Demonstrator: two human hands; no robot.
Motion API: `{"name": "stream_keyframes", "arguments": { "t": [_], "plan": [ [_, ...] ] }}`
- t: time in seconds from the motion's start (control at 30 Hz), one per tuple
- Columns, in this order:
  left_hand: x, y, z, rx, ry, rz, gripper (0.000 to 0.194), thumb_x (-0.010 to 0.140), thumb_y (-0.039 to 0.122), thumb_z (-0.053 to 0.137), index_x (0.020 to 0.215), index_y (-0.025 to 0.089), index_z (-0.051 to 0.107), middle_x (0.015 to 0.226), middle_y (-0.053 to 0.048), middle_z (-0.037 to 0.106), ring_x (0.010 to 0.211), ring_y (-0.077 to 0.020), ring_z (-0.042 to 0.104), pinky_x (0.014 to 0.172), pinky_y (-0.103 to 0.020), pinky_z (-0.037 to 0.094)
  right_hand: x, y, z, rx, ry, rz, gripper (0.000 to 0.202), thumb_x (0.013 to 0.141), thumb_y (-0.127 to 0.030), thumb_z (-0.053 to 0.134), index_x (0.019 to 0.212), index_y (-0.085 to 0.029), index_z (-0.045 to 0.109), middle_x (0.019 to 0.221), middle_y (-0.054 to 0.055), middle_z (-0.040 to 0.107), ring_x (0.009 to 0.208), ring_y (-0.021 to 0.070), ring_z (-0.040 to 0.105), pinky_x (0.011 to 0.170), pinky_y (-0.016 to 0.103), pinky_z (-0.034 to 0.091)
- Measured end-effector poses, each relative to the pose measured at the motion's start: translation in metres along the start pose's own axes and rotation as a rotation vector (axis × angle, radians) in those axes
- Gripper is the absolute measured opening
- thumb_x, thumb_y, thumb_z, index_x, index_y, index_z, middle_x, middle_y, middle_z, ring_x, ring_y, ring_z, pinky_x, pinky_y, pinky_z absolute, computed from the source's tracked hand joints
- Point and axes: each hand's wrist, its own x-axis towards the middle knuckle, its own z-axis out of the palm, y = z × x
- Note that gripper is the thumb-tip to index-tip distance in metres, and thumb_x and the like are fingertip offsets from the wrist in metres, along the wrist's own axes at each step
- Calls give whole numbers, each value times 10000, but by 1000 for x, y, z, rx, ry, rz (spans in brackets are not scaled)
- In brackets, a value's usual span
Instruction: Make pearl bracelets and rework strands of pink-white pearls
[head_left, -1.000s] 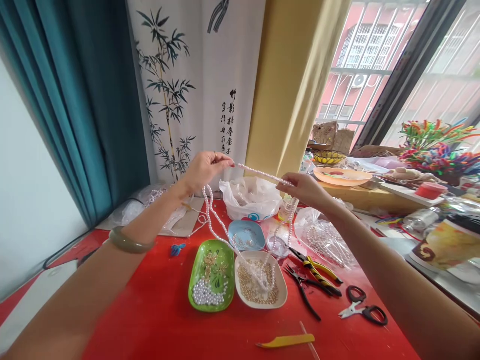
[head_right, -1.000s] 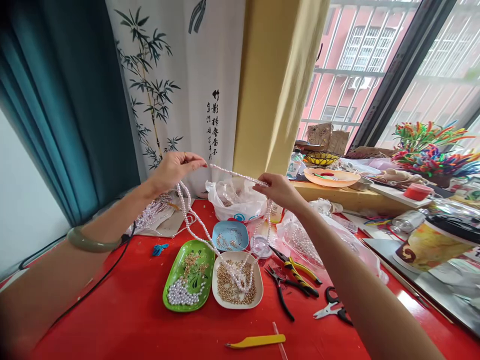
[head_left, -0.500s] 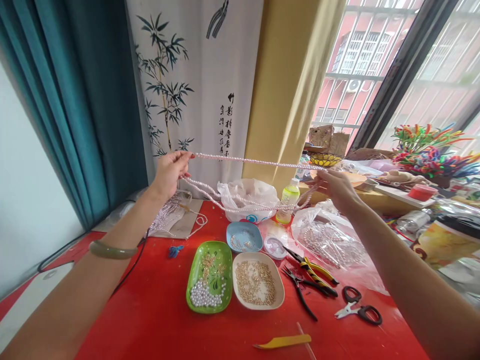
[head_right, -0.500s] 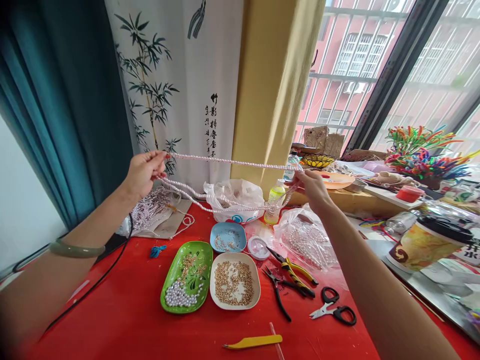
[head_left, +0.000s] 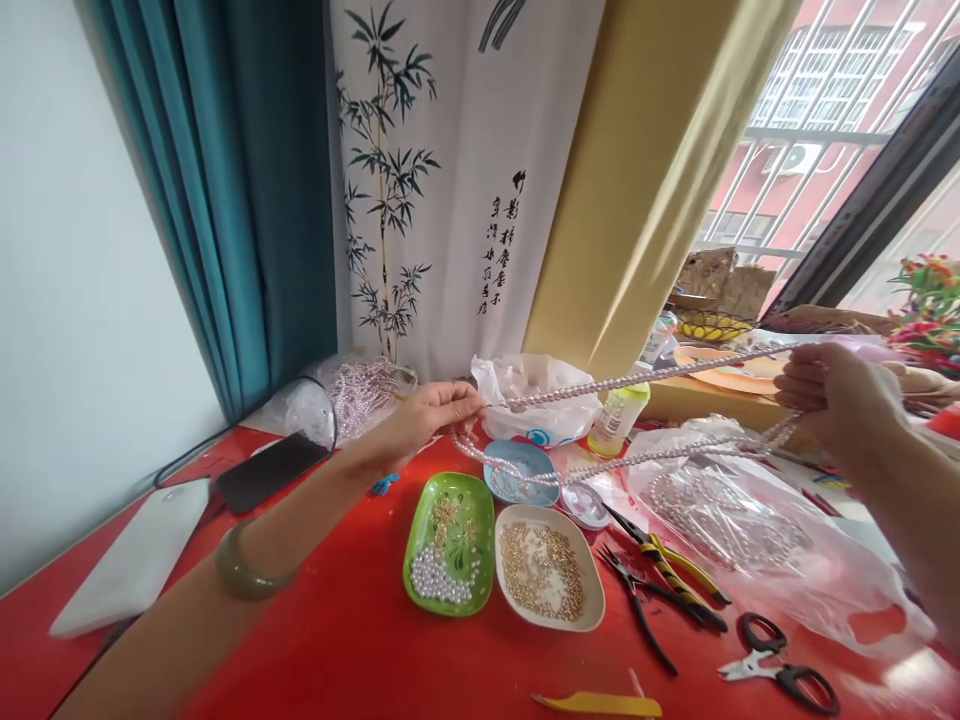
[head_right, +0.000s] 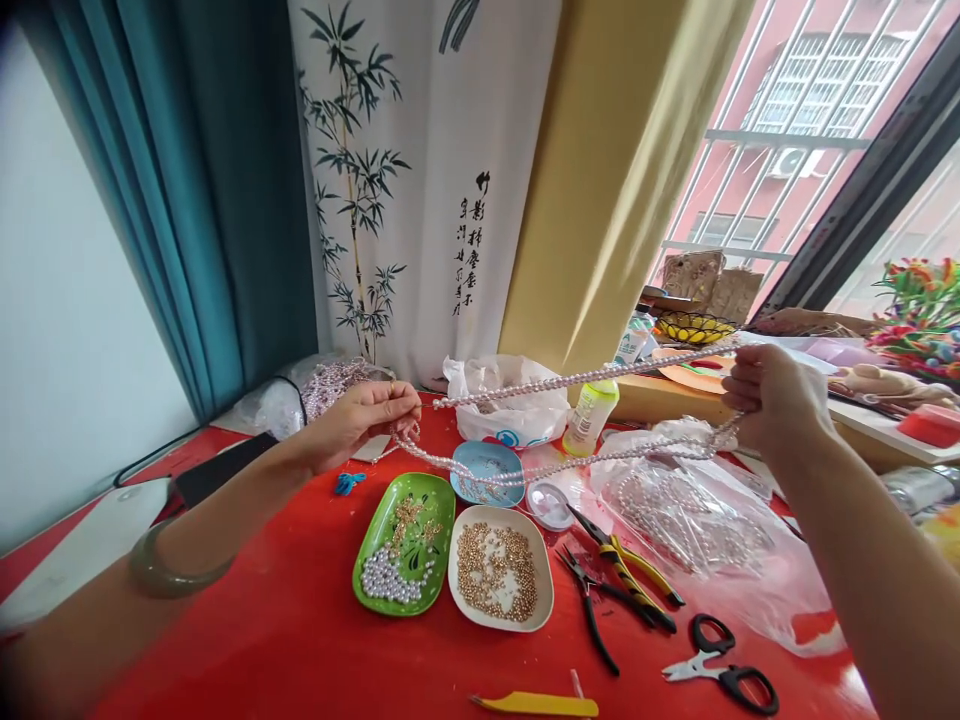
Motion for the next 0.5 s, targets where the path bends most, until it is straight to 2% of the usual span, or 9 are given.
{"name": "stream_keyframes", "arguments": {
  "t": [0.23,0.4,0.5],
  "plan": [
    [-2,0,4,-6,-8,-17,193,727,311,589,649,140,546,586,20,468,538,-71,394,595,-242,356,-1,-4,3,249,130,196,430,720,-101,506,408,-196,226,395,-64,165,340,26,153,510,349,15],
    [-2,-4,5,-8,-50,-10,191,746,313,580,663,142,563,586,15,468,545,-78,409,605,-243,371,2,1,-2,251,181,152,412,675,-55,496,380,-198,248,375,-63,185,339,23,167,498,352,25],
    [-2,-4,8,-32,-59,10,183,754,298,575,657,143,561,607,12,485,551,-76,408,638,-247,396,4,6,-5,146,143,47,433,706,-102,486,396,-207,202,377,-71,173,332,20,161,469,347,47]
  ]
}}
